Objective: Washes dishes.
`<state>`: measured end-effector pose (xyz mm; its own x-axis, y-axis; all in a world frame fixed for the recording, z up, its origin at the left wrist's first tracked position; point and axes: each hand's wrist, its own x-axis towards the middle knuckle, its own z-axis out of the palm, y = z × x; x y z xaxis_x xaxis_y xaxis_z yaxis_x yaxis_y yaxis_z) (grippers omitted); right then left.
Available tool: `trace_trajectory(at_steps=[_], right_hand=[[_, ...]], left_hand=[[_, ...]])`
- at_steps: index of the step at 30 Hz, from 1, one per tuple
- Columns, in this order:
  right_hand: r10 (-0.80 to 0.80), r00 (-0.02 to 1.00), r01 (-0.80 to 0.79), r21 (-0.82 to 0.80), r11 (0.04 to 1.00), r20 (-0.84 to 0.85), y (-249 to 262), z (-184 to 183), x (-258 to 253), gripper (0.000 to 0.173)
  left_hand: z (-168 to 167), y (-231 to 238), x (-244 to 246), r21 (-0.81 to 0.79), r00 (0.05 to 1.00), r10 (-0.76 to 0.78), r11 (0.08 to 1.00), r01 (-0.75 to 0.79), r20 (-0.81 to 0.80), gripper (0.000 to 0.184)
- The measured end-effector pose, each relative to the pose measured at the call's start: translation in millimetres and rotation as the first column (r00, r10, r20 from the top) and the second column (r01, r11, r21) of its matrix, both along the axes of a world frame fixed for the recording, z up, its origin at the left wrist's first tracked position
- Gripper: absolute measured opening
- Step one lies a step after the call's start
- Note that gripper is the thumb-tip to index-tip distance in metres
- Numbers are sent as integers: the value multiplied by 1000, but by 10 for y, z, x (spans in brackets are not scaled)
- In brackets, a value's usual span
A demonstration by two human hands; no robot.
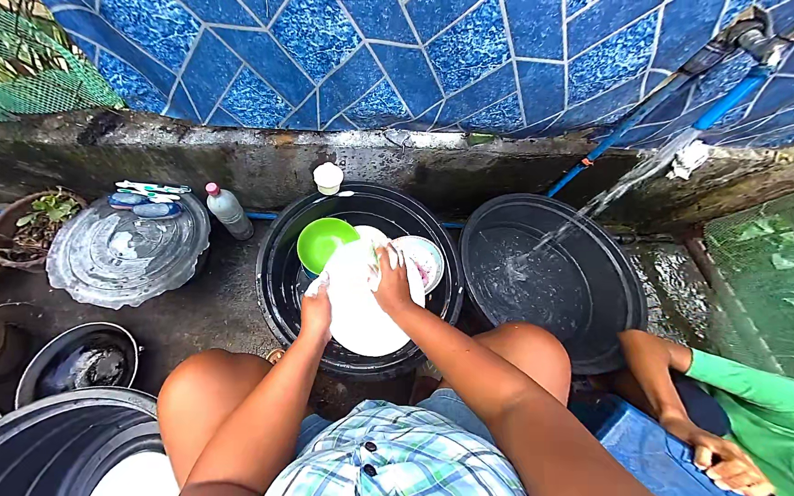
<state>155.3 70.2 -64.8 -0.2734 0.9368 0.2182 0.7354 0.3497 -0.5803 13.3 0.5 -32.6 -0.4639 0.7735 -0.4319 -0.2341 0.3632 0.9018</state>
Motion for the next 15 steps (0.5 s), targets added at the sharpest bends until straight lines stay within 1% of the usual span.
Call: trace_trajectory(at_steps=[2,3,5,6,7,10,11,12,14,15], right_hand=[[149,989,-149,-88,985,-8,-208,37,-34,46],[232,972,-233,-102,967,-21,-302,45,-53,42],[353,932,-356,-28,934,-81,-404,29,-86,30],[364,924,-363,30,931,-115,-389,31,-94,26],[324,935,-313,89,945,-147,-335,38,-100,23],[72,980,-45,144,989,-187,-68,99,-143,24],[52,981,-24,152,988,-185,-43,119,-169,24],[86,979,-58,152,987,-184,-78,140,-198,24],[224,961,-203,136,970,-165,-186,180,-239,23],[262,953,-245,119,962,-154,-194,210,-234,22]], left_hand=[[8,3,1,-7,1000,4,1000,-4,12,44],[4,5,3,-6,1000,9,1000,-9,24,45],[-15,5,10,10,999,12,1000,-12,40,44],[-16,2,16,12,999,4,1000,-4,43,43],[-13,-6,22,9,999,-10,1000,9,41,43],[4,-26,29,-2,998,-52,999,52,31,44],[10,-32,33,-4,998,-51,999,52,39,44],[17,-35,33,-2,998,-47,999,47,51,44],[25,-31,23,2,996,-27,1000,27,87,44],[33,-31,20,3,995,-23,1000,22,97,44]])
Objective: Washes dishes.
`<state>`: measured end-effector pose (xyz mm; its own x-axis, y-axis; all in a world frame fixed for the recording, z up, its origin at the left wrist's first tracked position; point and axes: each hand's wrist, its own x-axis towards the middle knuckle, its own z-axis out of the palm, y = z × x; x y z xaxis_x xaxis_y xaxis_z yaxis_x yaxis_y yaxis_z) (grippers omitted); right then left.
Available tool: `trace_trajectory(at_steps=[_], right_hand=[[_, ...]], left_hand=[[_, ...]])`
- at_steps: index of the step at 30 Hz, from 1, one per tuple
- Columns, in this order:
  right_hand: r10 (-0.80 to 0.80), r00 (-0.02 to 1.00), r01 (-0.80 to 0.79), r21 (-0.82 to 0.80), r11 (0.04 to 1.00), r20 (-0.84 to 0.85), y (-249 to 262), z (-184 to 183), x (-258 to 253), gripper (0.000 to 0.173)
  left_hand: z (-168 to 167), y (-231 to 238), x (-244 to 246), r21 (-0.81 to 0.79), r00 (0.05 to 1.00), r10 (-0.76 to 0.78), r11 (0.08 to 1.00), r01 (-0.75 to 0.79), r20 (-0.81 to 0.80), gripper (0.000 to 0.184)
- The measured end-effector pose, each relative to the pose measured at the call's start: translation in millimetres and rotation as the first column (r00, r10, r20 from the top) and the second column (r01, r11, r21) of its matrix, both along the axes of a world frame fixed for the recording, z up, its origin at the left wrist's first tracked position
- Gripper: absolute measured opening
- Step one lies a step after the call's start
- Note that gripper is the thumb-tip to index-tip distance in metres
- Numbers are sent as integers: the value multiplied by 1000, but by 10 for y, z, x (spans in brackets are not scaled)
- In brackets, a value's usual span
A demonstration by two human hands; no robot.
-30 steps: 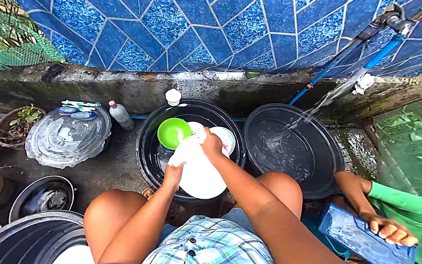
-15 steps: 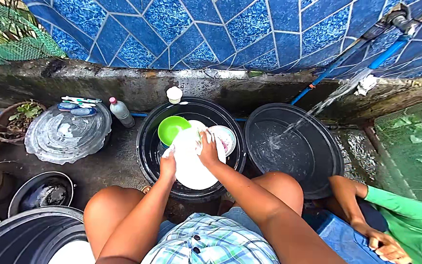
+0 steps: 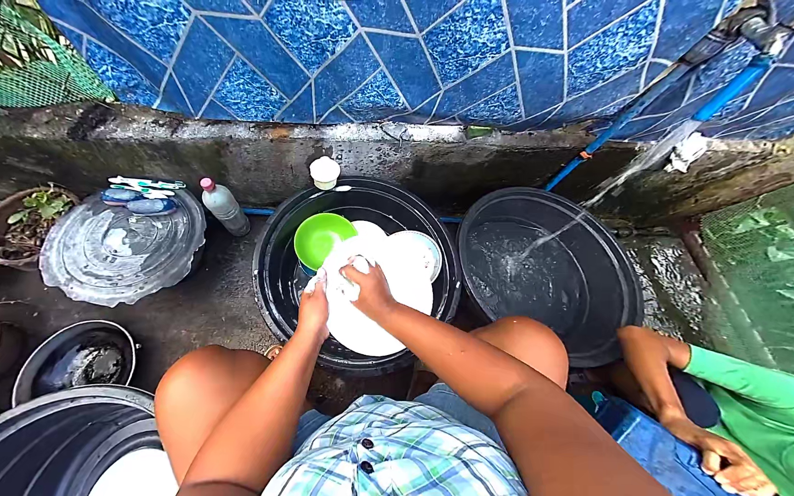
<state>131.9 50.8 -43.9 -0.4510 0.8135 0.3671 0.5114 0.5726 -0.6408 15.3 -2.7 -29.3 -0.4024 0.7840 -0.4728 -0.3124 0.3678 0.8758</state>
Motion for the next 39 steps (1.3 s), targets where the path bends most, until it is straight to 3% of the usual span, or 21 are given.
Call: trace_trajectory(at_steps=[4,9,14,20,26,30,39], right_hand=[[-115,993,114,28,993,41,232,-42,98,21],[116,981,-101,-97,990,156,-61,129,92,22],[40,981,-42,9,999,190,143,134,135,23],[400,855,-356,-187,915,331,-271,223,271,24],[306,915,-311,-23,950,262,-228,144,226,15],[356,872,-343,-100,934,337,-261,256,248,19],[359,863,-359,-70,931,356,-249,253,219,15]], left_hand=[[30,1,-15,-21,999,6,1000,-7,-43,44],[-27,-2,-52,-16,998,-26,1000,25,-49,43],[23,-3,-65,-23,993,-87,996,85,-85,42],[4,11,-108,-18,999,-28,999,28,-37,41],[-14,28,-103,-30,995,-69,997,67,-70,46],[18,14,-113,-41,996,-73,997,71,-47,46],[45,-5,-133,-49,997,-74,996,73,-29,46]])
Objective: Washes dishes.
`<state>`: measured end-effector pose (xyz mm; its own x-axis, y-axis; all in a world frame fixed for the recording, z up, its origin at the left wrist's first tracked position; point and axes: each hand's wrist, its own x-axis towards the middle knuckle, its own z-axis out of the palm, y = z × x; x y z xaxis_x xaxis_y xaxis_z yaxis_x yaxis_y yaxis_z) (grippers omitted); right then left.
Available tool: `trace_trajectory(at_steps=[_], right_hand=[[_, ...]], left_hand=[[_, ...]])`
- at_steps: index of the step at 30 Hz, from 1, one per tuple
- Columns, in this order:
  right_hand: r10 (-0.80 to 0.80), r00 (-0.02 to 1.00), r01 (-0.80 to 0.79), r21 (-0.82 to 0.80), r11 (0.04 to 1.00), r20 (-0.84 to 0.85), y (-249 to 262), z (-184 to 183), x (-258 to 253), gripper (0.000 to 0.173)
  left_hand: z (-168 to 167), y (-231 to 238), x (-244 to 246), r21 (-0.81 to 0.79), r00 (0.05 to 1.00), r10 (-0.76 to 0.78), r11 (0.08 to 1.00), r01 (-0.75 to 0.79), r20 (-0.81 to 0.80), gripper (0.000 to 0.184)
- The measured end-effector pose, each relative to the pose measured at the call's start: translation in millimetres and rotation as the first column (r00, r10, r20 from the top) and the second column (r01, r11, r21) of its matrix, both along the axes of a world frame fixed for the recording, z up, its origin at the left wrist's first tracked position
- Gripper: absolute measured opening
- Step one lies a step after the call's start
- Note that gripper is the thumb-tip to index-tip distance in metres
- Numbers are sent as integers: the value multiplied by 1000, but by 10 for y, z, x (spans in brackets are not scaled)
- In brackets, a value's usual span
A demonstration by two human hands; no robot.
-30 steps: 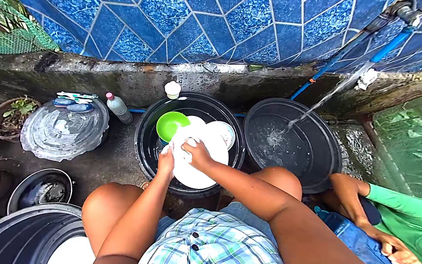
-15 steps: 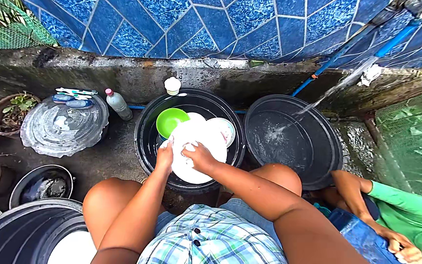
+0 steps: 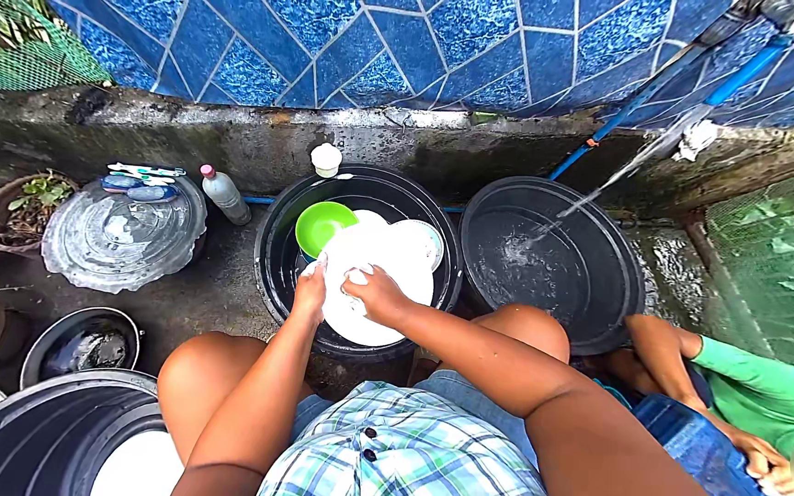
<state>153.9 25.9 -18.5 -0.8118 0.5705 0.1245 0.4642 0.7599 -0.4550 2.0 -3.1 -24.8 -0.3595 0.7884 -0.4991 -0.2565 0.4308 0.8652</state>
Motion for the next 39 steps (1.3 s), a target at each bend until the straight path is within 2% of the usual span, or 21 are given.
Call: trace_trajectory(at_steps=[5,11,13,16,18,19,20,22,24,26,28,30,32,34,36,39], right_hand=[[-47,999,47,13,999,-27,42,1,-50,17],[-19,1000,19,13,1000,7,4,1,-22,16],[-54,998,55,54,997,-21,67,6,-27,18],[-222,955,253,146,956,-197,238,-85,-29,24],[-403,867,441,74,894,-293,295,-191,-126,25],[-456,842,476,1,879,-289,234,-226,-203,26],[-466,853,459,-86,884,-236,108,-234,-268,30],[-340,936,313,-233,921,-88,-201,-223,-282,38],[-186,982,173,-258,950,-26,-415,-252,-104,40],[-170,981,189,-240,952,95,-353,-260,185,41],[-309,936,337,-167,927,170,-36,-252,398,43],[-474,875,479,-40,877,94,301,-314,418,45],[-526,851,525,43,850,-3,498,-316,213,50],[-466,883,468,28,883,-47,409,-268,-114,53],[-328,943,326,-42,944,-56,98,-224,-330,50],[-141,990,136,-151,979,-22,-303,-211,-188,45]], left_hand=[[-18,-5,11,-14,1000,-16,1000,16,6,47],[-20,0,12,-19,1000,-17,1000,18,12,48],[-40,5,35,-23,1000,-23,999,24,11,48],[-5,-11,109,-25,1000,-21,999,21,1,47],[17,-19,156,13,1000,17,1000,-17,-4,44],[9,-19,161,36,999,54,998,-54,-3,43],[-10,-10,152,57,995,103,993,-103,4,41],[-36,40,94,81,975,220,972,-220,9,40],[-26,49,-20,74,962,273,960,-271,-21,42],[-17,24,-90,74,961,268,962,-264,-62,44],[19,7,-54,83,969,228,972,-221,-97,45],[46,-52,51,77,976,185,981,-177,-114,42],[66,-86,151,87,983,142,987,-132,-117,40],[69,-91,175,113,985,141,985,-130,-99,38],[62,-68,142,147,981,180,975,-169,-70,37],[69,-7,66,171,969,238,959,-224,-66,38]])
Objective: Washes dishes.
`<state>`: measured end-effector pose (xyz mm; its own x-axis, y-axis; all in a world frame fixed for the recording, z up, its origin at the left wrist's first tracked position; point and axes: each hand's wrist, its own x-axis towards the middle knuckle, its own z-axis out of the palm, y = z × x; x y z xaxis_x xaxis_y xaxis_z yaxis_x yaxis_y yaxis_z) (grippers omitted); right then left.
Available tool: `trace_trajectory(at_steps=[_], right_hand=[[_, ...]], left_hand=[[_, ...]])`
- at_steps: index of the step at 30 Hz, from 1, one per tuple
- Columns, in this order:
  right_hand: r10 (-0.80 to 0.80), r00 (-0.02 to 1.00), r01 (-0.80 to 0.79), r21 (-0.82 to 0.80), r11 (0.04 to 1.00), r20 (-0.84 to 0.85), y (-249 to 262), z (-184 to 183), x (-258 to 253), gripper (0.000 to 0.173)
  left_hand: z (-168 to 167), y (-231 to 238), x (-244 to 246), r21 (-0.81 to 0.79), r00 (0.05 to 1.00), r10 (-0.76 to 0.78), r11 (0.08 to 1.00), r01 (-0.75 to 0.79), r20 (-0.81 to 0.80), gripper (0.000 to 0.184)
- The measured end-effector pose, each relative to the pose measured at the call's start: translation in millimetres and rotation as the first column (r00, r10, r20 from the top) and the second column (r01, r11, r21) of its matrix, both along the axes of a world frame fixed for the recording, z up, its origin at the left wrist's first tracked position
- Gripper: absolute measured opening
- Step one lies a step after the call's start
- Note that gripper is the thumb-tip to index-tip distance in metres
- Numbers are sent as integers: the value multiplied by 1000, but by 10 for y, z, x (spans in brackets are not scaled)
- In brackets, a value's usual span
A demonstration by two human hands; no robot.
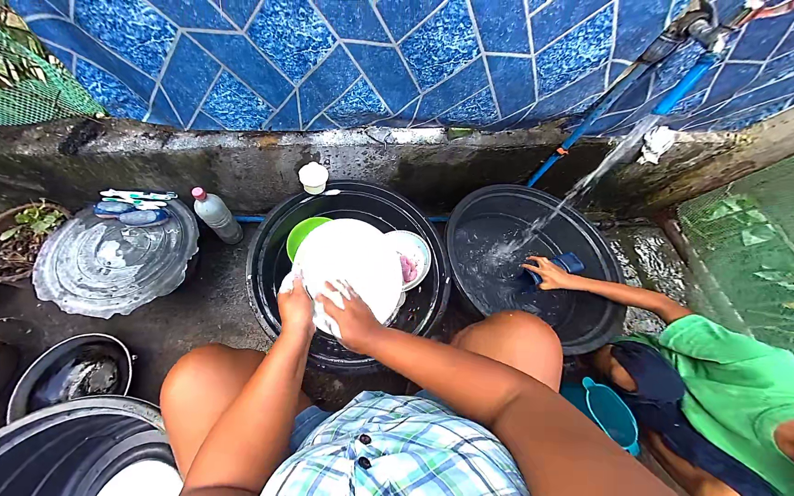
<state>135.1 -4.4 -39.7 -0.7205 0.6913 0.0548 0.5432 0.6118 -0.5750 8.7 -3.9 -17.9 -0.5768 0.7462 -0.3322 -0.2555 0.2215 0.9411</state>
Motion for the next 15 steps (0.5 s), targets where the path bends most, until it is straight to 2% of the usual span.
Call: trace_trajectory(at_steps=[3,5,6,7,8,9,10,11,12,13,14,15], right_hand=[[19,999,-22,101,995,27,-32,-71,534,42],[-155,985,145,132,981,69,130,-65,855,40],[-292,956,288,112,951,13,231,-69,962,38],[-434,894,440,41,897,-109,336,-67,1023,38],[-563,786,548,-134,826,-255,423,-29,1045,45],[-671,634,548,-388,741,-385,479,30,1046,58],[-760,482,447,-624,641,-435,502,100,1041,64],[-832,380,309,-792,526,-404,498,174,1035,57],[-878,341,198,-887,417,-337,470,261,1019,48],[-889,359,150,-923,354,-283,416,389,980,44],[-859,426,164,-910,382,-284,351,532,942,49],[-783,527,210,-843,496,-329,276,665,918,59]], left_hand=[[93,-2,-21,-25,999,-40,999,39,-36,43],[153,-26,16,-49,996,-77,996,75,-43,44],[178,-49,42,-58,994,-97,994,94,-40,44],[196,-69,64,-62,993,-115,992,113,-33,43],[205,-88,83,-60,992,-124,991,122,-23,43],[205,-98,98,-53,993,-117,992,116,-11,42],[189,-97,100,-41,995,-104,994,103,-3,40],[154,-87,96,-30,997,-77,997,77,-10,38],[99,-75,81,-13,999,-47,999,46,-24,36],[28,-57,69,7,999,-5,1000,6,-49,34],[-45,-39,66,28,997,36,999,-34,-68,35],[-106,-23,77,44,996,67,997,-64,-54,39]])
